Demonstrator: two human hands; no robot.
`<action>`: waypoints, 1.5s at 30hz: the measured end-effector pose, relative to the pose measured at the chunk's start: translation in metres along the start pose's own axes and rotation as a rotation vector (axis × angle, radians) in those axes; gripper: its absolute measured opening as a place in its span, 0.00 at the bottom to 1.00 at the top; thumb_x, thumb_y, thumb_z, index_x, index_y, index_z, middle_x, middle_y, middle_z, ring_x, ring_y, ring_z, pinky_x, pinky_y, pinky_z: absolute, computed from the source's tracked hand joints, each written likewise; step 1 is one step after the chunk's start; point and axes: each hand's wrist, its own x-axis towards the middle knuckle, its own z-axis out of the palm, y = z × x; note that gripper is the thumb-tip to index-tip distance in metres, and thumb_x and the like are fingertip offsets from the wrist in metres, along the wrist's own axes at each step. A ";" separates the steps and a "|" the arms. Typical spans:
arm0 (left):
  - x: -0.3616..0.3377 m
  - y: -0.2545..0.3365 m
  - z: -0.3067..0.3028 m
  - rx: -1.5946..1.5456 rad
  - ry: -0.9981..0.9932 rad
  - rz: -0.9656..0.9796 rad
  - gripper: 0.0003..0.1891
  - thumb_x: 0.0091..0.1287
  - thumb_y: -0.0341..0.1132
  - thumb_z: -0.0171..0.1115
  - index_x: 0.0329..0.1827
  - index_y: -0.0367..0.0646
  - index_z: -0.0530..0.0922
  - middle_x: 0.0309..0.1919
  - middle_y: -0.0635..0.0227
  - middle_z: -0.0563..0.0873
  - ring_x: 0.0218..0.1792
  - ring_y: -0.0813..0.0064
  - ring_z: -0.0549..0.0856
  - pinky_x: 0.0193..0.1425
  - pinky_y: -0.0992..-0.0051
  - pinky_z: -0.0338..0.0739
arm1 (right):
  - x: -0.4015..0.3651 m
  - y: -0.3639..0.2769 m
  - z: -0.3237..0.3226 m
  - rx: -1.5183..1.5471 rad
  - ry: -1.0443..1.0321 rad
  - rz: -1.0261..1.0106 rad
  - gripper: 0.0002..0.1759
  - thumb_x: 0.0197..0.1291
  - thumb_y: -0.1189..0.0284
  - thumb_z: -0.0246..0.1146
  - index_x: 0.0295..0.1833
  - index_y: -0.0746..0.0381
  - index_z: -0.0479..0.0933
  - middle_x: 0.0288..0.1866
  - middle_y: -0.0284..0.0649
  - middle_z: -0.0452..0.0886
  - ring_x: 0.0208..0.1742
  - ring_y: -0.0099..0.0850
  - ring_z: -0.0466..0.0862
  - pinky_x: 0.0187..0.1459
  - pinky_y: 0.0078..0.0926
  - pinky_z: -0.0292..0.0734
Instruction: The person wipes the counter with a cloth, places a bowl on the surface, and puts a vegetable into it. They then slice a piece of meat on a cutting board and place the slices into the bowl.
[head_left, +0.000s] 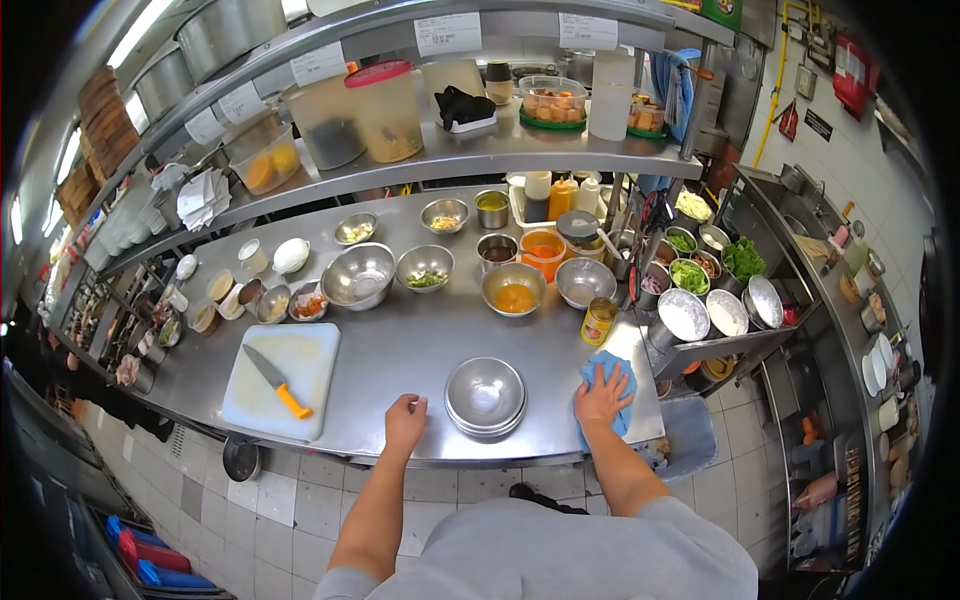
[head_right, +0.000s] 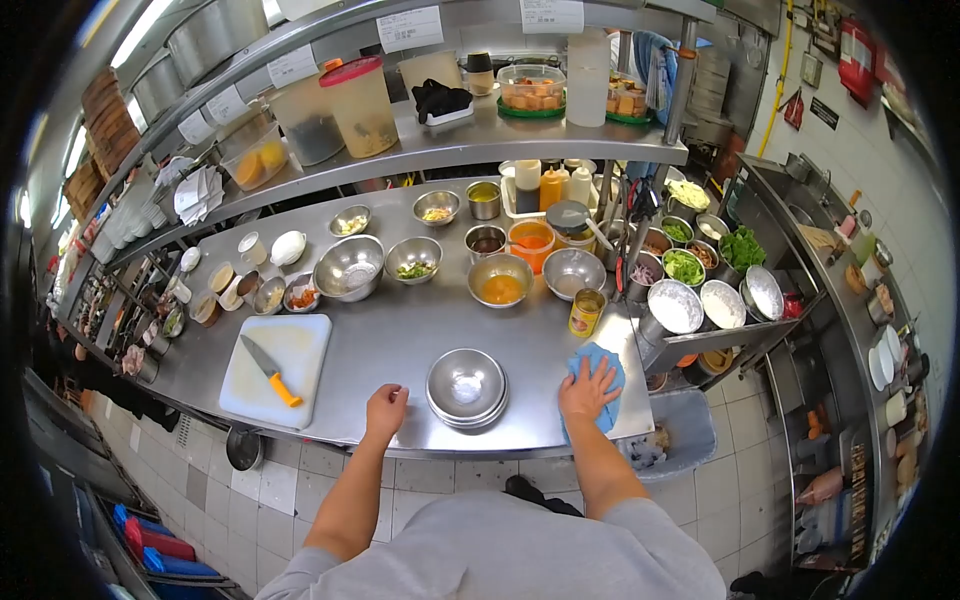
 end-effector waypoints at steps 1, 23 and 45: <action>-0.004 -0.012 -0.003 -0.002 0.002 0.002 0.25 0.76 0.49 0.72 0.65 0.38 0.85 0.48 0.53 0.92 0.46 0.57 0.93 0.51 0.61 0.88 | 0.000 0.000 -0.002 0.006 -0.005 -0.002 0.36 0.67 0.58 0.66 0.82 0.47 0.75 0.93 0.50 0.55 0.92 0.58 0.50 0.84 0.79 0.37; -0.038 -0.081 -0.001 0.631 0.208 0.216 0.35 0.78 0.57 0.60 0.84 0.50 0.72 0.87 0.53 0.66 0.88 0.47 0.61 0.85 0.46 0.54 | 0.001 -0.007 0.001 -0.016 0.022 -0.007 0.36 0.65 0.59 0.66 0.80 0.47 0.76 0.93 0.49 0.54 0.92 0.58 0.50 0.83 0.79 0.39; -0.039 -0.080 -0.003 0.639 0.153 0.176 0.37 0.80 0.60 0.55 0.87 0.51 0.68 0.89 0.54 0.63 0.89 0.48 0.57 0.87 0.46 0.51 | 0.000 -0.003 0.004 -0.057 0.009 -0.011 0.37 0.66 0.58 0.67 0.82 0.46 0.74 0.94 0.48 0.53 0.92 0.56 0.49 0.83 0.79 0.39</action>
